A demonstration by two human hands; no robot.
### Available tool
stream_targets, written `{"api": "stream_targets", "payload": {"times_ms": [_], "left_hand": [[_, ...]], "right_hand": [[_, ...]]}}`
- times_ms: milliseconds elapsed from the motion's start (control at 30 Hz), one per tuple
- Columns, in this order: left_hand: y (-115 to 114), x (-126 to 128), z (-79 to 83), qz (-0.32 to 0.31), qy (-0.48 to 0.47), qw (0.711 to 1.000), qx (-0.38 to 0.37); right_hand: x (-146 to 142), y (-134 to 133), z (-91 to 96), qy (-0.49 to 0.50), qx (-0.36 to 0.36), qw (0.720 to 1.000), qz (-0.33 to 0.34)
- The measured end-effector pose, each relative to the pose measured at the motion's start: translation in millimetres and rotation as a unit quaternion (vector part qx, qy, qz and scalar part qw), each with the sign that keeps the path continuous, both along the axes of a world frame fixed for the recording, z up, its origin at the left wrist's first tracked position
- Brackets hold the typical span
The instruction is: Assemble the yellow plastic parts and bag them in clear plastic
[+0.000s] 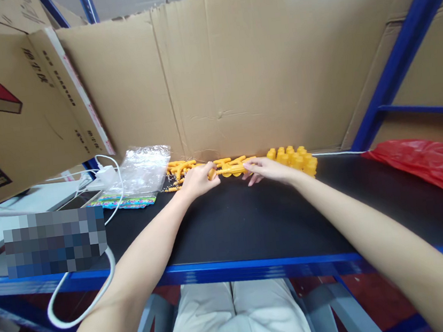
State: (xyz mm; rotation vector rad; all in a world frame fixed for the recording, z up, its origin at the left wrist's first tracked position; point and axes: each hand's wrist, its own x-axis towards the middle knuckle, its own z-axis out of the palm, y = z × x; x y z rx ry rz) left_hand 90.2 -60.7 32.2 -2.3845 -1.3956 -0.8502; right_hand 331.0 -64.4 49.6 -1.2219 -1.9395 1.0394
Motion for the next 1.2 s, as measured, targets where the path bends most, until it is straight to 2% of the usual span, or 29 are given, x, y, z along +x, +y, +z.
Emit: {"api": "stream_targets", "payload": {"times_ms": [167, 667, 767, 833, 933, 1033, 1133, 1200], "left_hand": [[0.7, 0.1, -0.8, 0.001, 0.011, 1.000, -0.001], [-0.1, 0.2, -0.9, -0.008, 0.014, 1.000, -0.009], [-1.0, 0.3, 1.4, -0.011, 0.017, 1.000, -0.023], [-0.6, -1.0, 3.5, -0.019, 0.013, 0.999, -0.037], [4.3, -6.9, 4.2, -0.006, 0.003, 0.999, -0.046], [13.4, -16.8, -0.1, 0.043, 0.027, 0.997, -0.055], [20.6, -25.3, -6.2, 0.092, 0.077, 0.987, -0.105], [22.1, -27.3, -8.7, 0.110, 0.094, 0.980, -0.133]], "right_hand": [[0.7, 3.1, -3.5, 0.031, 0.052, 0.998, 0.015], [0.3, 7.2, -9.6, 0.041, 0.029, 0.999, 0.003], [-1.5, 10.2, -12.1, 0.067, 0.046, 0.997, -0.013], [-1.7, 12.6, -13.0, 0.086, 0.098, 0.991, -0.041], [-0.4, 14.6, -12.7, 0.052, 0.236, 0.966, -0.094], [-1.7, 14.5, -12.7, -0.033, 0.347, 0.930, -0.120], [-11.3, 14.1, -15.0, -0.145, 0.408, 0.892, -0.128], [-22.4, 14.9, -16.0, -0.252, 0.438, 0.856, -0.113]]}}
